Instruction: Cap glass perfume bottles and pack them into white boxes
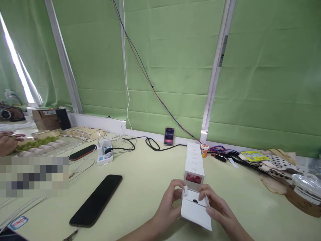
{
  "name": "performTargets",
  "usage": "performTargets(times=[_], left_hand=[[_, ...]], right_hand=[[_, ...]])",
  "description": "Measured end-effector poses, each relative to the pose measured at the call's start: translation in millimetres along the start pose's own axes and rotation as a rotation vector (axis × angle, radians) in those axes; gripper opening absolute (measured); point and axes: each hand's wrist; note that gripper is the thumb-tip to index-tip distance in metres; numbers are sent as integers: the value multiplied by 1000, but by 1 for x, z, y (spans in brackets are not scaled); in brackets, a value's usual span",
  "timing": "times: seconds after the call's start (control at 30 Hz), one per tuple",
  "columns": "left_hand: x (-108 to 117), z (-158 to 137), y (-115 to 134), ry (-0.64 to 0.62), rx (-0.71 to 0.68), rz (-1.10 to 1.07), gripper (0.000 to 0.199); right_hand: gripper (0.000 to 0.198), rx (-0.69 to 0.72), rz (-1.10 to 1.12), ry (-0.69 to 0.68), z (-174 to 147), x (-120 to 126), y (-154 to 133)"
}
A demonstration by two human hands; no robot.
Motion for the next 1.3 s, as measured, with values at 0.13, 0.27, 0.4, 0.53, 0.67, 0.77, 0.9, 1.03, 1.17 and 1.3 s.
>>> performTargets(times=[0.13,0.27,0.4,0.53,0.67,0.77,0.9,1.03,1.17,1.3], left_hand=[[0,-1,2,-8,-33,25,29],[-1,-1,4,-18,5,0,30],[1,2,2,-23,-63,20,27],[7,4,-4,-20,-161,143,23],[9,4,-6,5,-159,175,18],[7,2,-3,29,-146,159,17],[5,1,0,42,-146,190,17],[4,-2,0,66,-177,248,23],[3,-7,-2,46,-225,323,28],[3,-12,0,-21,-316,421,34]], right_hand=[[38,-27,36,-35,2,2,-1],[34,-10,-49,-33,3,5,1],[32,-26,-99,-5,4,6,-4],[30,-20,-113,42,1,1,-4],[35,3,-115,172,-8,-10,9],[32,98,-190,320,-14,-13,17],[24,216,-486,395,-18,-8,17],[38,290,-575,278,-23,-6,14],[60,359,-539,184,-23,-6,12],[52,274,-425,180,-19,-4,6]])
Point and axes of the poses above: each hand's wrist, its own z-axis towards the middle knuckle, its own x-axis out of the back of the hand, y = z × x, and after that the axes turned 15 degrees about x, right-handed
